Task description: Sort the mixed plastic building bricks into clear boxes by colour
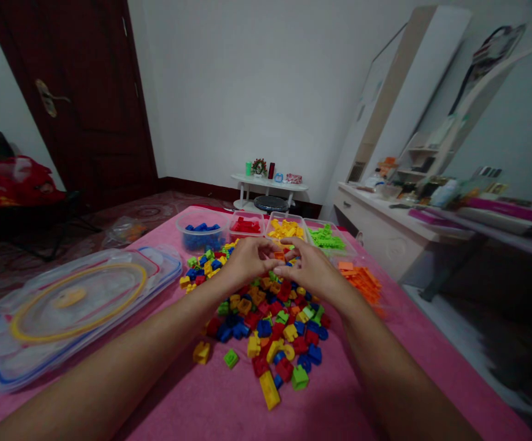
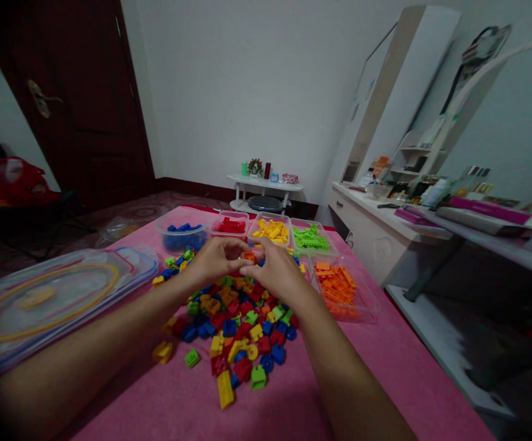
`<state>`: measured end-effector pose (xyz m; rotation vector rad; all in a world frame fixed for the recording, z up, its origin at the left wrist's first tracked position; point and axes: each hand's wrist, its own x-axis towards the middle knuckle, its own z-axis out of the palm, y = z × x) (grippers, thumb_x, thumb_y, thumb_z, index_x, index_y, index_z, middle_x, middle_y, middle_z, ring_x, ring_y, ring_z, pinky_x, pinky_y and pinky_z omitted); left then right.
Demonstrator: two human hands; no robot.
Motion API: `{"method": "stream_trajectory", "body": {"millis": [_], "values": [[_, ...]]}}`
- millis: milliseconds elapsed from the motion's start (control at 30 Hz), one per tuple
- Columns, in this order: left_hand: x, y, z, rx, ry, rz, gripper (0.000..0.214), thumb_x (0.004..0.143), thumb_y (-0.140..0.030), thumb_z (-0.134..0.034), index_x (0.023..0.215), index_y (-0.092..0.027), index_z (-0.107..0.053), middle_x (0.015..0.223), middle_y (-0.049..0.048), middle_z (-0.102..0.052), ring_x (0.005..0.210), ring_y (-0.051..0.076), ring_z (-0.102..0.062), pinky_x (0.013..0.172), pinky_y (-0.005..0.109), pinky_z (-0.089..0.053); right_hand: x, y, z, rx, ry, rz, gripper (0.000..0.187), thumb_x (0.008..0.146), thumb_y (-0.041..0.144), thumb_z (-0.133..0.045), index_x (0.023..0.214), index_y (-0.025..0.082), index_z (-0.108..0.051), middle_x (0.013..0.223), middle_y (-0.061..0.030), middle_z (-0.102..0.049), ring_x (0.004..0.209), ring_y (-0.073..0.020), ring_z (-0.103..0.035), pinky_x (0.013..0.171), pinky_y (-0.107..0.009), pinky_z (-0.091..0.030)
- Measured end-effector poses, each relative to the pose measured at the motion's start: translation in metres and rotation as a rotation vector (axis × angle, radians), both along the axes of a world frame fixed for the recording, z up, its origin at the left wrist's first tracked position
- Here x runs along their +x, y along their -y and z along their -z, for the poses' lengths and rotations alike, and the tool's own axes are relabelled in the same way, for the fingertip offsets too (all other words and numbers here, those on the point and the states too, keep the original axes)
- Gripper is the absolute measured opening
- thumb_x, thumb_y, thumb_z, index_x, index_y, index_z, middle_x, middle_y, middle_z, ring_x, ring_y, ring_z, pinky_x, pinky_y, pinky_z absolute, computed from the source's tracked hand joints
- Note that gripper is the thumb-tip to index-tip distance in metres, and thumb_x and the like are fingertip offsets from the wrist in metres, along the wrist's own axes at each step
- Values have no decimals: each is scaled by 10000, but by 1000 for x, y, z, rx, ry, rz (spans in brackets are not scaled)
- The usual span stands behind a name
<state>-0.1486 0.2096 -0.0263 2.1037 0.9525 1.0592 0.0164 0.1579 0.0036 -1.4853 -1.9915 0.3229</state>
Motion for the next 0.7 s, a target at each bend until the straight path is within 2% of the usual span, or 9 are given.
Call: {"method": "stream_trajectory", "body": {"millis": [100,233,300,367,500,600,700], "values": [[2,0,-1,-139,197,53,317,674,-347,-705,880,-106,-692,754,50,-694,652,139,-620,598,225,-475,-4,1,-2,35,-61,24,583,677,286,-704,1227,191,-534,840,-19,-655,721,-141,-591,663,-251,-435],[3,6,-9,-285,263,164,337,804,-400,-574,885,-96,-696,761,67,-703,631,132,-636,610,238,-496,1,-1,-8,41,-36,27,444,673,300,-687,1100,190,-632,731,10,-619,592,-112,-532,564,-231,-397],[0,6,-13,-300,262,136,314,818,-353,-560,942,-94,-687,794,75,-709,643,132,-645,624,242,-502,12,-3,-12,51,20,64,372,687,310,-664,1038,187,-672,682,12,-605,565,-113,-519,539,-231,-381],[-5,0,-14,-273,240,70,296,801,-283,-570,1003,-94,-673,839,83,-715,678,139,-655,646,249,-507,29,-6,-17,92,98,164,351,696,316,-650,1018,181,-688,689,-5,-623,590,-130,-543,556,-240,-391],[-22,-22,-4,-82,-43,-66,268,767,-227,-566,971,-118,-700,847,66,-724,698,157,-651,631,248,-492,79,-9,-27,98,322,456,381,708,384,-642,1043,209,-688,796,-54,-674,707,-193,-610,605,-275,-416],[-34,-38,9,52,-283,-138,261,752,-204,-555,942,-138,-722,855,51,-730,742,166,-651,652,235,-480,116,-10,-28,-23,458,650,382,696,424,-643,1032,248,-693,902,-84,-689,814,-254,-636,634,-317,-428],[-40,-46,19,28,-403,-98,292,735,-177,-542,963,-142,-721,874,38,-732,773,164,-653,678,222,-475,142,-11,-24,-171,487,754,391,661,448,-666,1002,260,-704,956,-97,-692,879,-287,-641,673,-355,-443]]}}
